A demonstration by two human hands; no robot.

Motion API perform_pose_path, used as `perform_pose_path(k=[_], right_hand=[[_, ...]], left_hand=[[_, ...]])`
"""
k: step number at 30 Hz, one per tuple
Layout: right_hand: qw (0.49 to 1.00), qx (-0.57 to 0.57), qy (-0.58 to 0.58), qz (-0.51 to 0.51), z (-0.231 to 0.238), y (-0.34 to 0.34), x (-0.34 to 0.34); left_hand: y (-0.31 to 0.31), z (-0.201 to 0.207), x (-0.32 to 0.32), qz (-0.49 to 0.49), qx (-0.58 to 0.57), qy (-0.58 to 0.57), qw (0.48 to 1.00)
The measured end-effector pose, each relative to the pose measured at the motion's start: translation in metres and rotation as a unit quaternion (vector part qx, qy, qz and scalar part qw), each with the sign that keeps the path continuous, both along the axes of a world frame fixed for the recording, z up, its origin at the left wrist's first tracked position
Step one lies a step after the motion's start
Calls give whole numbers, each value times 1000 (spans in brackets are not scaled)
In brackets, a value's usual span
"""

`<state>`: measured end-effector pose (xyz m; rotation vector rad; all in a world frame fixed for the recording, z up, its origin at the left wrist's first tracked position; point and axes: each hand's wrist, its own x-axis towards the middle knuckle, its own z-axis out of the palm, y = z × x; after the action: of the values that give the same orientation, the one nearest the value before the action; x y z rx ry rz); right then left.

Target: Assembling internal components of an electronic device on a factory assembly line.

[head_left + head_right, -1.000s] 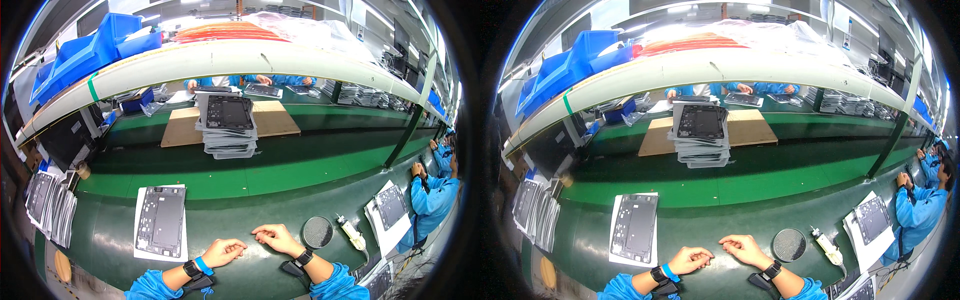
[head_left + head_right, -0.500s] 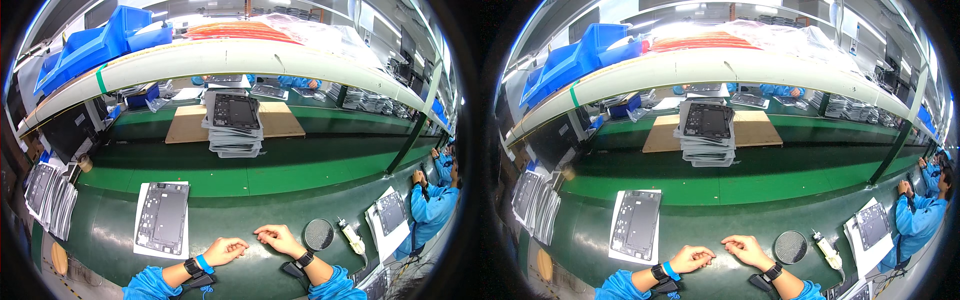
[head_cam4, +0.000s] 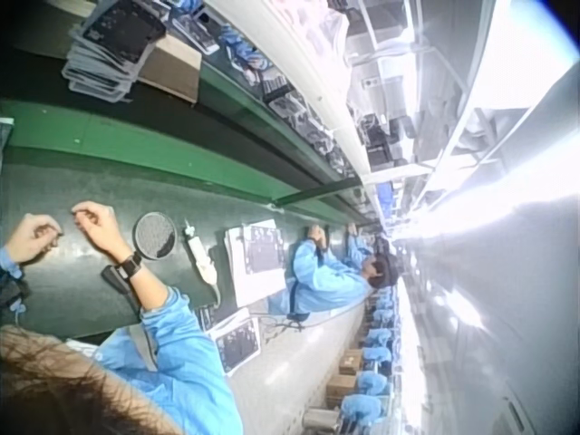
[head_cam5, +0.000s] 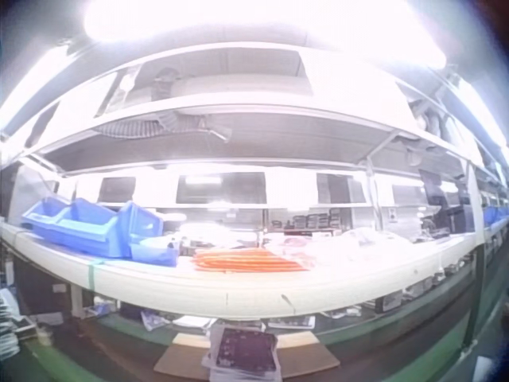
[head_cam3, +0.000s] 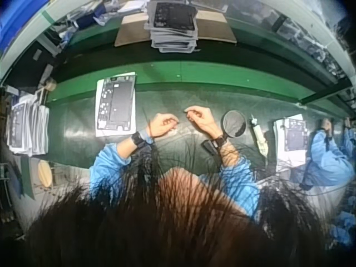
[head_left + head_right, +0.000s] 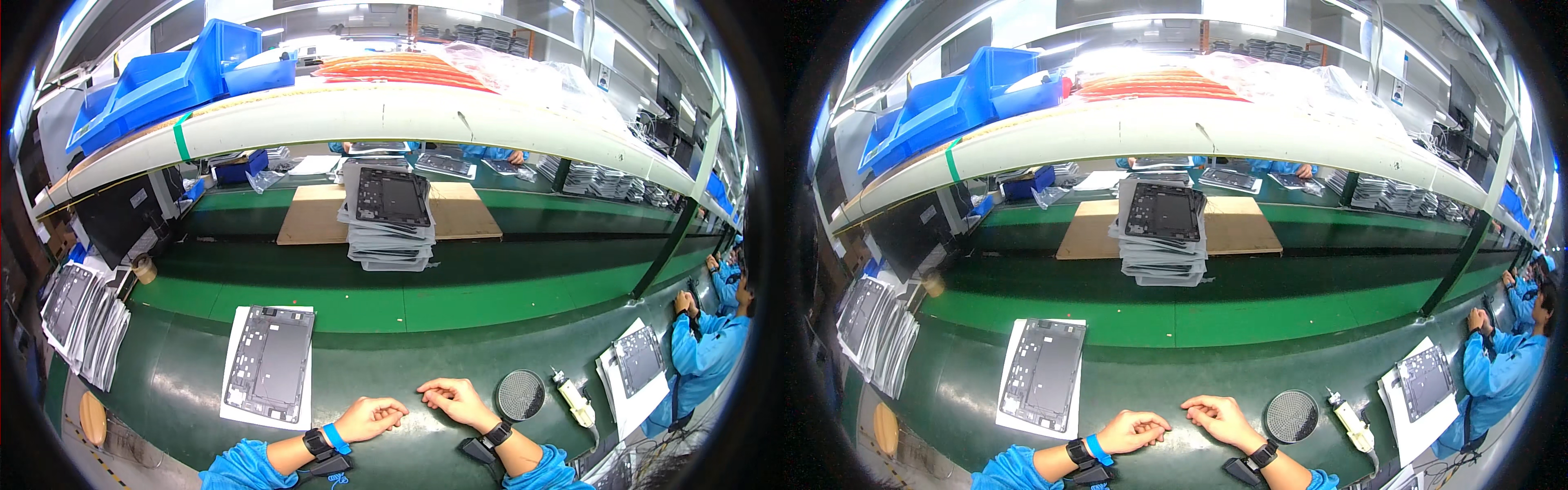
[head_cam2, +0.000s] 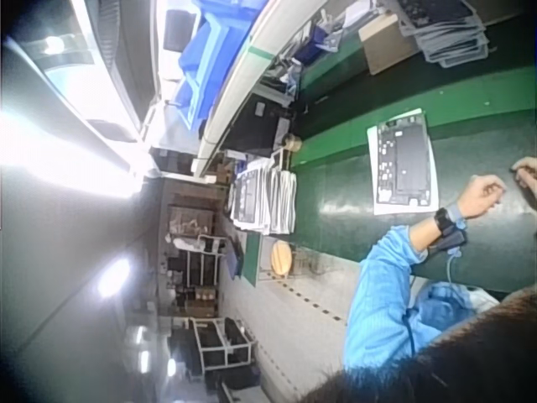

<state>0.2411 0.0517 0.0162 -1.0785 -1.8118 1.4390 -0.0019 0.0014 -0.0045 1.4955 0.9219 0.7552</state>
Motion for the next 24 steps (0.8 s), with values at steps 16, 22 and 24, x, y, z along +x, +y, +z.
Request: perform_pose_path(k=[16,22,24], right_hand=[[1000,-3,7,-1,-2,-1,1],[1000,-3,-1,-3,-2,0,0],[1000,2,-2,-2,-1,0,1]], left_hand=[[1,-6,1,4,9,-1,1000],[1,-6,0,6,7,-9,1000],[1,-5,1,6,10,-9,1000]])
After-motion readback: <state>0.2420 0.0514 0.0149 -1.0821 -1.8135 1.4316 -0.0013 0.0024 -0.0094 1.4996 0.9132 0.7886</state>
